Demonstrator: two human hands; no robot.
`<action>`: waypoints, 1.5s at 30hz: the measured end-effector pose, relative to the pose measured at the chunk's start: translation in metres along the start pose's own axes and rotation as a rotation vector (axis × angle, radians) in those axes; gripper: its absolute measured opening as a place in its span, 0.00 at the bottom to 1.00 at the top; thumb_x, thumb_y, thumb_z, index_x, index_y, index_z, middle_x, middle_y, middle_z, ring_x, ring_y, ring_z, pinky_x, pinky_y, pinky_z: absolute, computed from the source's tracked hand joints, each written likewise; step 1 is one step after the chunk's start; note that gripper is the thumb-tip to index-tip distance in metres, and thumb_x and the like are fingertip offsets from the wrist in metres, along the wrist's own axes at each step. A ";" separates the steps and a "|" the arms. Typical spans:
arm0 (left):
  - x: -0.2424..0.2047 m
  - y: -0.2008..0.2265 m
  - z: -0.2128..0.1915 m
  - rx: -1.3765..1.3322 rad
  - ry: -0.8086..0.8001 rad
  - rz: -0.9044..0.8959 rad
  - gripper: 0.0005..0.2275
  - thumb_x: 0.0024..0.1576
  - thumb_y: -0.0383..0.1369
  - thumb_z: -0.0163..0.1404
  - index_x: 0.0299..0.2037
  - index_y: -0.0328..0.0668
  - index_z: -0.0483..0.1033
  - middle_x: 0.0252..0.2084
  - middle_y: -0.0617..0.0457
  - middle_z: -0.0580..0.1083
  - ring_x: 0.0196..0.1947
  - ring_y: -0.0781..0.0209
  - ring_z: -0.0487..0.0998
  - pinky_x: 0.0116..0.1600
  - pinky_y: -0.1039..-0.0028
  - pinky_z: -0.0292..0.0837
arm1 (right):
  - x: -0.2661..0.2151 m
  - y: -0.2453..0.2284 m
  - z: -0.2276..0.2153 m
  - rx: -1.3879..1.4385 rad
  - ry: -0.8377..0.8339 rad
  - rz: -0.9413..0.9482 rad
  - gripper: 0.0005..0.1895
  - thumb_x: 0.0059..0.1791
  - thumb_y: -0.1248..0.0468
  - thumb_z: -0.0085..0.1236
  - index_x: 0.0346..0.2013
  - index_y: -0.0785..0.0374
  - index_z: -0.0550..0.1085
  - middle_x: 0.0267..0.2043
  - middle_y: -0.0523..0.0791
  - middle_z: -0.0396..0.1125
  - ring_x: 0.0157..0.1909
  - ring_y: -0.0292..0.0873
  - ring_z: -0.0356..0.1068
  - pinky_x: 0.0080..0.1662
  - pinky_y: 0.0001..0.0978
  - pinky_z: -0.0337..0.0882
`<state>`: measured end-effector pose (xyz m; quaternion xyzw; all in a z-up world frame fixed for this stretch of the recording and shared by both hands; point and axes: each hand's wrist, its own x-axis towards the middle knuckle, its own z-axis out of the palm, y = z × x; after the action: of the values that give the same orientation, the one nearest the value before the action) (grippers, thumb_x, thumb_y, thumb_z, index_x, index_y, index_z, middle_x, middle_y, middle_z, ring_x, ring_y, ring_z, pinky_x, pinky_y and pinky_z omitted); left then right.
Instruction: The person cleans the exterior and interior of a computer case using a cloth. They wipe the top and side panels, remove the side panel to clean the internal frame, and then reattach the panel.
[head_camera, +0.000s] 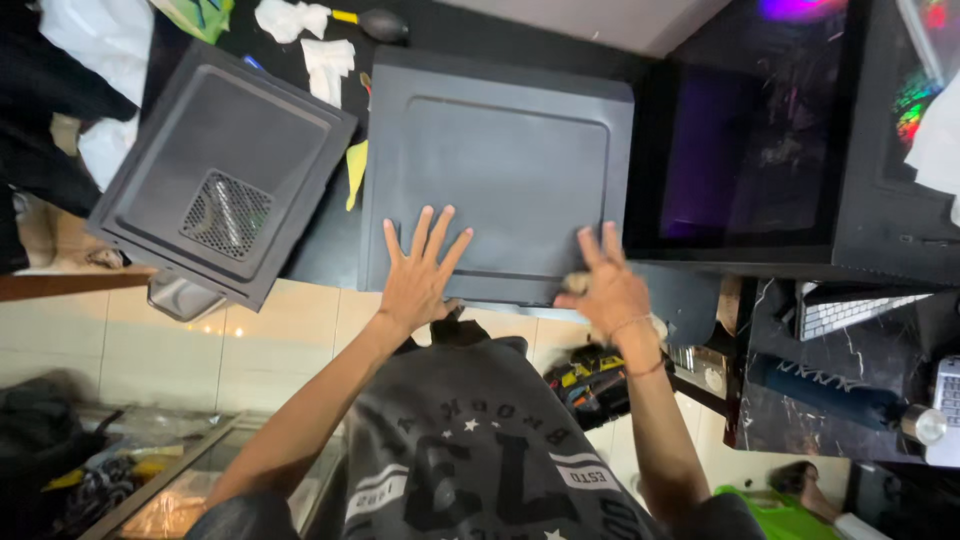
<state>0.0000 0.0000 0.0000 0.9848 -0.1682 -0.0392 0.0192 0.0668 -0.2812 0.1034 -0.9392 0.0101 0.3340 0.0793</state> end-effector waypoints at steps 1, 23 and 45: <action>0.001 -0.001 0.000 0.008 0.014 0.001 0.56 0.41 0.54 0.68 0.81 0.55 0.50 0.85 0.42 0.44 0.83 0.34 0.43 0.73 0.17 0.36 | -0.006 -0.008 0.002 0.002 0.015 -0.004 0.63 0.39 0.45 0.76 0.83 0.46 0.51 0.88 0.50 0.35 0.73 0.67 0.62 0.69 0.62 0.67; -0.015 -0.002 0.010 0.106 0.104 0.091 0.53 0.48 0.52 0.61 0.82 0.38 0.47 0.84 0.35 0.44 0.82 0.31 0.44 0.74 0.19 0.42 | 0.023 -0.013 0.122 -0.619 0.373 -0.146 0.64 0.41 0.40 0.74 0.82 0.60 0.51 0.82 0.56 0.52 0.58 0.57 0.75 0.50 0.54 0.81; -0.074 -0.038 0.029 -1.623 0.419 -1.077 0.29 0.51 0.25 0.69 0.60 0.30 0.67 0.47 0.47 0.66 0.34 0.60 0.82 0.38 0.76 0.86 | 0.012 0.099 0.114 0.635 0.508 0.378 0.25 0.43 0.38 0.71 0.48 0.45 0.85 0.45 0.49 0.79 0.53 0.56 0.78 0.51 0.48 0.78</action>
<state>-0.0595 0.0596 -0.0253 0.6054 0.3855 0.0288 0.6957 -0.0023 -0.3612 -0.0051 -0.9022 0.3026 0.0816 0.2964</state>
